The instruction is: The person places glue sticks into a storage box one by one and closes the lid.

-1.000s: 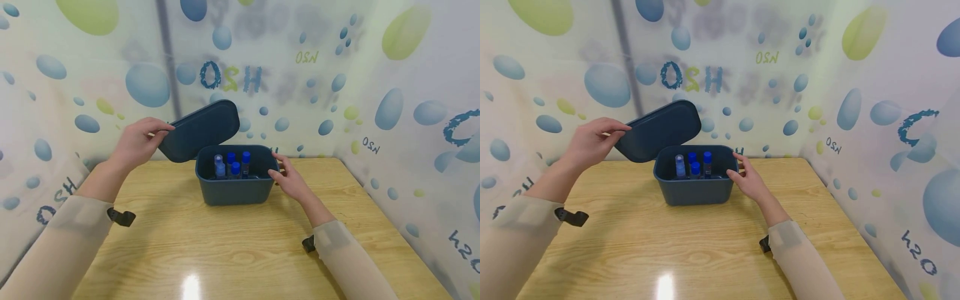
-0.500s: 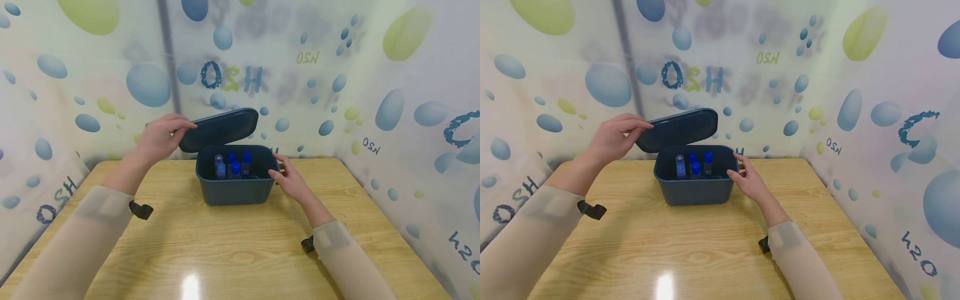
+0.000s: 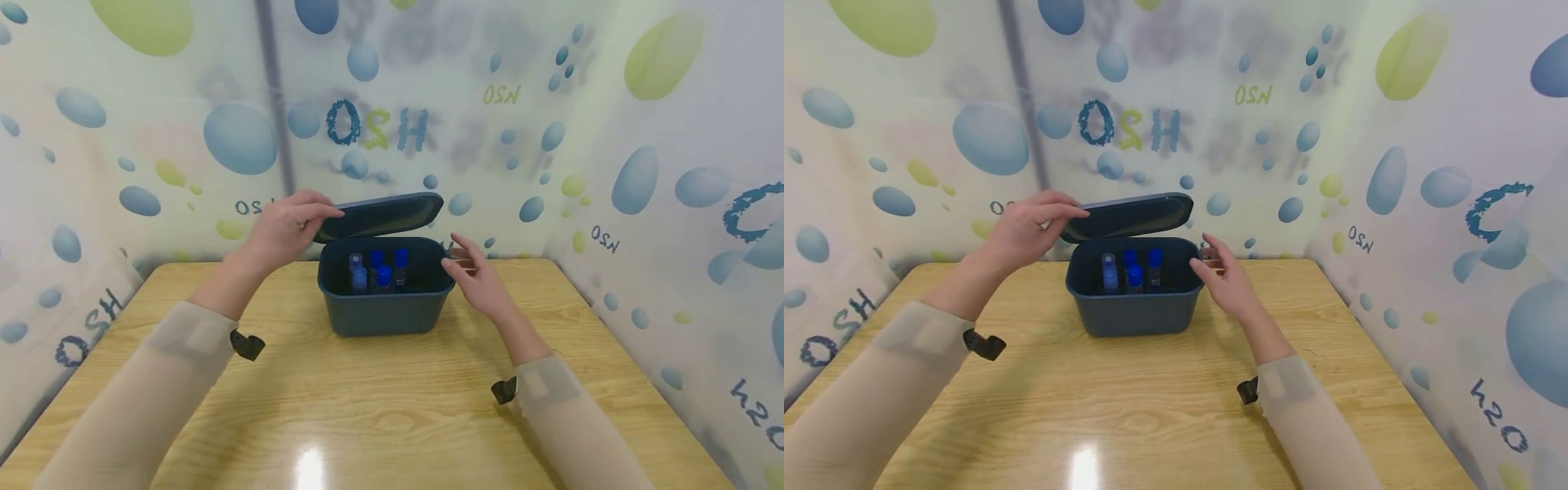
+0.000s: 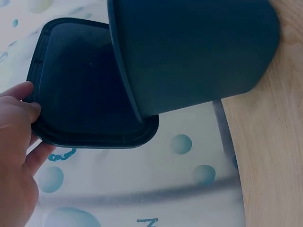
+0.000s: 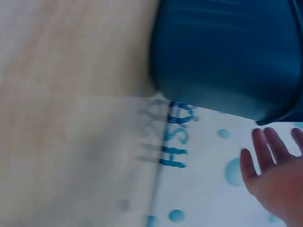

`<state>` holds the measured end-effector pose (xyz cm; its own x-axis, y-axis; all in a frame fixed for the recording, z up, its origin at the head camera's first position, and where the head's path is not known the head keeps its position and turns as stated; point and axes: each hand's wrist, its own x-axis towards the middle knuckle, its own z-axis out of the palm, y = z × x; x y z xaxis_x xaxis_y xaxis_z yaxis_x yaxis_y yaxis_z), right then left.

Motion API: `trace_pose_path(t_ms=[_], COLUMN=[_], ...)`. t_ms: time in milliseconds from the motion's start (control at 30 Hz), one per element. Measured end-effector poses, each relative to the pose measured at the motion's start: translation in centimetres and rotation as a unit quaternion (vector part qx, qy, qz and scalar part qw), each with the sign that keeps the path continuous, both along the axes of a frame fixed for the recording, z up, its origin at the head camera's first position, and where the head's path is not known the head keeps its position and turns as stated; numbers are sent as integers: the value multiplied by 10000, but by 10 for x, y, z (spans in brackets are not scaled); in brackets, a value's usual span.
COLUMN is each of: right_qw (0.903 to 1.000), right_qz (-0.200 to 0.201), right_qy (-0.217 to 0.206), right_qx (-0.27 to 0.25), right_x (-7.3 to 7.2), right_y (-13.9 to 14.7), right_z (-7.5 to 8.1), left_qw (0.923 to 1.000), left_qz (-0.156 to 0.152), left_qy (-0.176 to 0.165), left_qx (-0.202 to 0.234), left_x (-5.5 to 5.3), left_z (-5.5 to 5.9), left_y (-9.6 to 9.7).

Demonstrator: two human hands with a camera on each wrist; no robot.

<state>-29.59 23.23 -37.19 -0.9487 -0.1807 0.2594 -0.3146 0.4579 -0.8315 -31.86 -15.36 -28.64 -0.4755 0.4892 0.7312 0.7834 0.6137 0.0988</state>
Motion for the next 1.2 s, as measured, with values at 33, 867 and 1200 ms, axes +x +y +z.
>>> trace_pose_path(t_ms=[33,867,1200], right_qw=[9998,9954,9908], right_qz=[-48,168,354], right_qy=[173,611,549], right_qx=[-115,715,1185], right_x=[-1,-5,9], right_y=[0,-7,1], right_z=[5,54,46], left_qw=[10000,9967,9911], left_qz=[-37,-785,-552], left_qy=[42,181,-1199], left_qx=[-32,17,143], left_x=[0,11,25], left_z=[-1,-19,-23], left_y=[2,9,0])
